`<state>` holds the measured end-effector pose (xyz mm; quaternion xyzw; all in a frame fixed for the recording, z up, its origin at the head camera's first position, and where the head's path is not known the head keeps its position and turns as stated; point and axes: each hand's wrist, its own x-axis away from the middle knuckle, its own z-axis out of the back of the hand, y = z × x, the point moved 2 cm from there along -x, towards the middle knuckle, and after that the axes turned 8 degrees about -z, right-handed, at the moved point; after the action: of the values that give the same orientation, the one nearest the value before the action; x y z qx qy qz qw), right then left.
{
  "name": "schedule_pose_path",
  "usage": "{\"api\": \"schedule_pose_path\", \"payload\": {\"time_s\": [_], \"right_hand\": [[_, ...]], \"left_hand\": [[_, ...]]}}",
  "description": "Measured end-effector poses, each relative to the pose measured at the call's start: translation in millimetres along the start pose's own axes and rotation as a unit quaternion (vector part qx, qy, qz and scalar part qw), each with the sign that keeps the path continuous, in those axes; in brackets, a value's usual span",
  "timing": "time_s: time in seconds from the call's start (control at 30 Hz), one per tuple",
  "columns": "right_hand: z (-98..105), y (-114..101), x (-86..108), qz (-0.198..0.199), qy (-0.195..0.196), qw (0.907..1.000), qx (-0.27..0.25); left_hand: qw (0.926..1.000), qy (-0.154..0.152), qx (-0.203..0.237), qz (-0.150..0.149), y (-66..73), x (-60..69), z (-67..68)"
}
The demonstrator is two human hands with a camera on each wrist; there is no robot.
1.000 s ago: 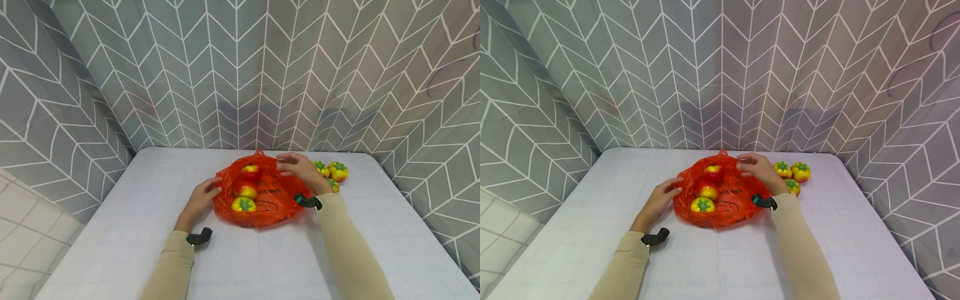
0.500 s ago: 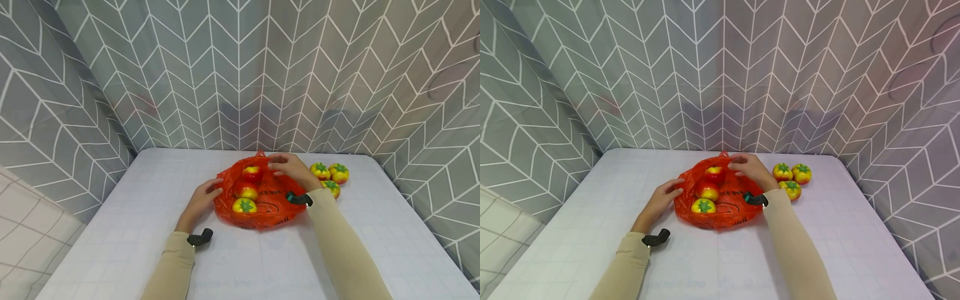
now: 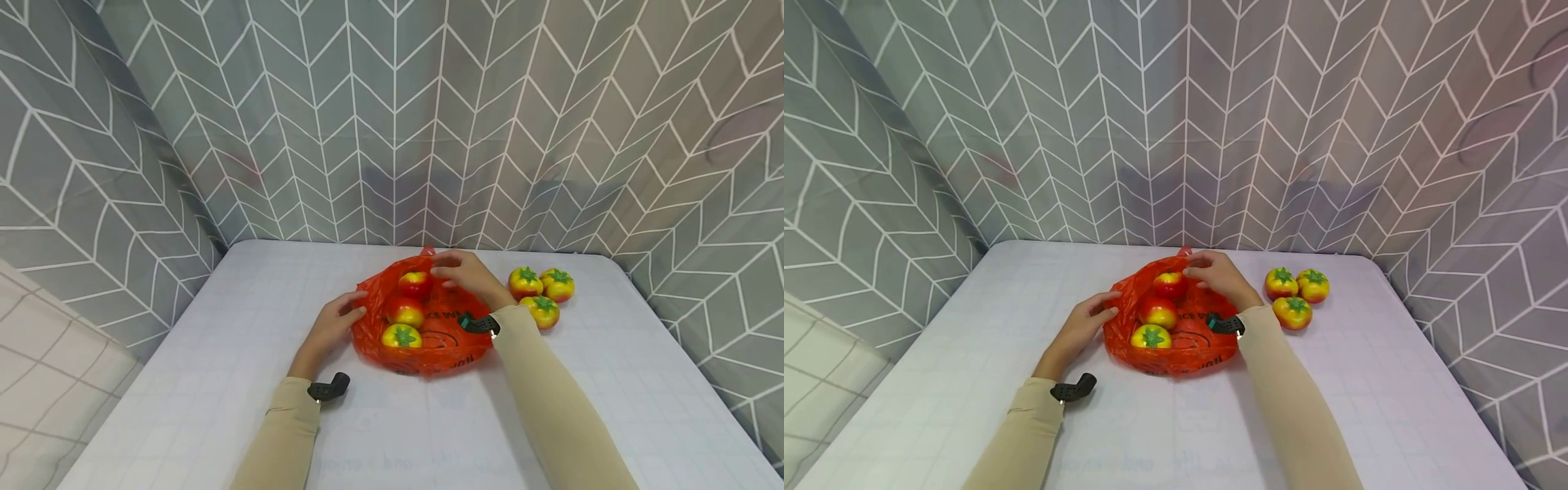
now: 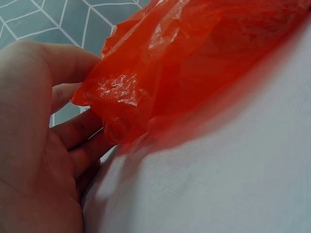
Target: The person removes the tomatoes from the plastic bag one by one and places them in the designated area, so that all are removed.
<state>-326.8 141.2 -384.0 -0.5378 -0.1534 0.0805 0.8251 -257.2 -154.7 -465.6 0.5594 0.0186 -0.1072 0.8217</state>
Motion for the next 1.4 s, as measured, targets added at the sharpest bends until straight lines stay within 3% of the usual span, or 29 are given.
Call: {"api": "schedule_pose_path", "payload": {"time_s": [0.3,0.97,1.23,1.4], "right_hand": [[-6.6,-2.0,-9.5,-0.019,0.005,0.9990,0.040],[-19.6,7.4,-21.8,-0.039,0.018,0.9942,0.099],[-23.8,6.5,-24.9,-0.027,0.024,0.9897,0.139],[-25.8,4.5,-23.1,-0.050,0.009,0.9886,0.142]], "left_hand": [[0.9999,0.003,0.010,-0.011,2.1,2.0,-0.3],[1.0000,0.003,-0.002,0.000,3.9,2.5,-1.0],[1.0000,0.003,0.001,-0.001,3.2,2.1,-1.4],[1.0000,0.003,0.002,-0.001,4.2,2.5,-0.9]]}}
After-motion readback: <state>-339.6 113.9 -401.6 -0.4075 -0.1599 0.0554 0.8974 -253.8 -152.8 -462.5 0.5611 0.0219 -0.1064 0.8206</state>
